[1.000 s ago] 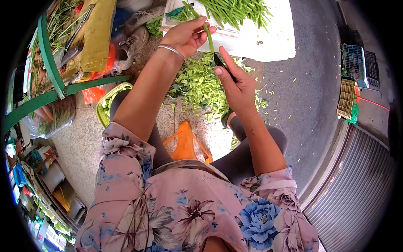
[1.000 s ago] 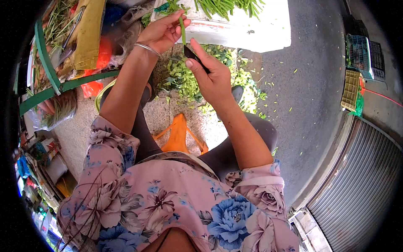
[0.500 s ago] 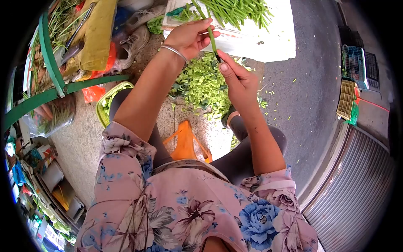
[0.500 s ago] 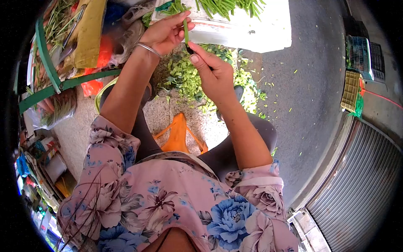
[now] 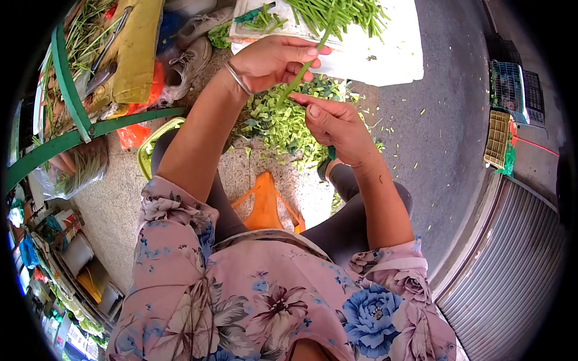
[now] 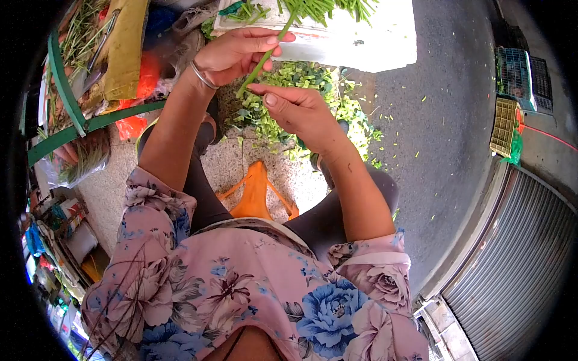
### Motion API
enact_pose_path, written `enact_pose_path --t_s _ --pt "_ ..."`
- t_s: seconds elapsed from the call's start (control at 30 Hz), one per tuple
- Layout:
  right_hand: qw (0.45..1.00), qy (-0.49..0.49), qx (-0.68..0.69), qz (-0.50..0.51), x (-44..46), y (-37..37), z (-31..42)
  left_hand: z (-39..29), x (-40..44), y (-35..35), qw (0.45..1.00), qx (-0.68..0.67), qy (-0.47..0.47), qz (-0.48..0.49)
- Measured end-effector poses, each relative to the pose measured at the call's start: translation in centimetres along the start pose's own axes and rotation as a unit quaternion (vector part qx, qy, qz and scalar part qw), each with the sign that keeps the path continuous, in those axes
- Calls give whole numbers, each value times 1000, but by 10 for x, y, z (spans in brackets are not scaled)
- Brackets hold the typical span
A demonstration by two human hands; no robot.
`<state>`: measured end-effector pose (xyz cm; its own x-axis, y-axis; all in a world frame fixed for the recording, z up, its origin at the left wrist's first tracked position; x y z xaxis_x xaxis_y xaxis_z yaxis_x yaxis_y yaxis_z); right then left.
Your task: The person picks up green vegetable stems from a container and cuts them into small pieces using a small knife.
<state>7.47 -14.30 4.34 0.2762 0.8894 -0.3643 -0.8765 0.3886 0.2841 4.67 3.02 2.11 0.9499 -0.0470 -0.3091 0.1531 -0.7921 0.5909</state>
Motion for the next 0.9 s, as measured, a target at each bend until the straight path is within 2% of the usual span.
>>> enact_pose_path --t_s 0.07,0.17,0.23,0.37,0.5,0.57,0.63,0.67,0.7,0.73,0.77,0.8,0.83,0.87,0.9 --pt "1000 7 -4 5 -1 -3 1 1 0 2 999 3 -8 35" --pt "998 -23 17 -56 -2 -21 10 0 -1 1 998 29 -1 52" --pt "987 -54 47 -143 -4 -40 16 -1 -5 3 999 18 -4 30" --pt "963 -135 86 -218 -14 -78 29 -1 -10 -2 999 38 -3 2" --pt "904 -201 140 -350 -35 -119 40 -1 -13 -11 1000 26 -7 1" --pt "860 -222 169 -427 -46 -139 41 -2 -14 -19 999 2 3 -44" --pt "866 -139 22 -479 -50 -129 46 -5 -14 -17 997 -25 25 -66" --pt "866 -51 -88 -490 -46 -122 41 -7 -13 -16 994 -51 46 -88" --pt "849 38 -196 -488 -42 -118 32 -6 -11 -17 994 -51 47 -90" --pt "861 93 -298 -401 -34 -109 25 -6 -7 -20 990 -79 62 -97" --pt "865 92 -328 -367 -25 -95 15 -6 -4 -23 986 -108 77 -103" --pt "898 26 -260 -354 -15 -83 0 -6 -3 -24 985 -118 88 -91" --pt "910 -27 -257 -323 -9 -59 1 -5 -1 -24 985 -119 90 -92" --pt "938 -47 -181 -293 -6 -40 1 -4 1 -23 982 -135 103 -85" --pt "946 -85 -168 -265 -4 -24 2 -4 2 -22 979 -151 114 -79"
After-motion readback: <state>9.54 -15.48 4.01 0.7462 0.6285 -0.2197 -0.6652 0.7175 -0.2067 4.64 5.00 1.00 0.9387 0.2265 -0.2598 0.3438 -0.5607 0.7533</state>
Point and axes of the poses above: each hand's wrist, its own x-axis towards the middle knuckle, its own y-axis out of the palm, z = x × y, the point moved 2 cm from there along x, towards the middle knuckle, and after that the axes turned 7 degrees about -x, right-handed, at the moved point
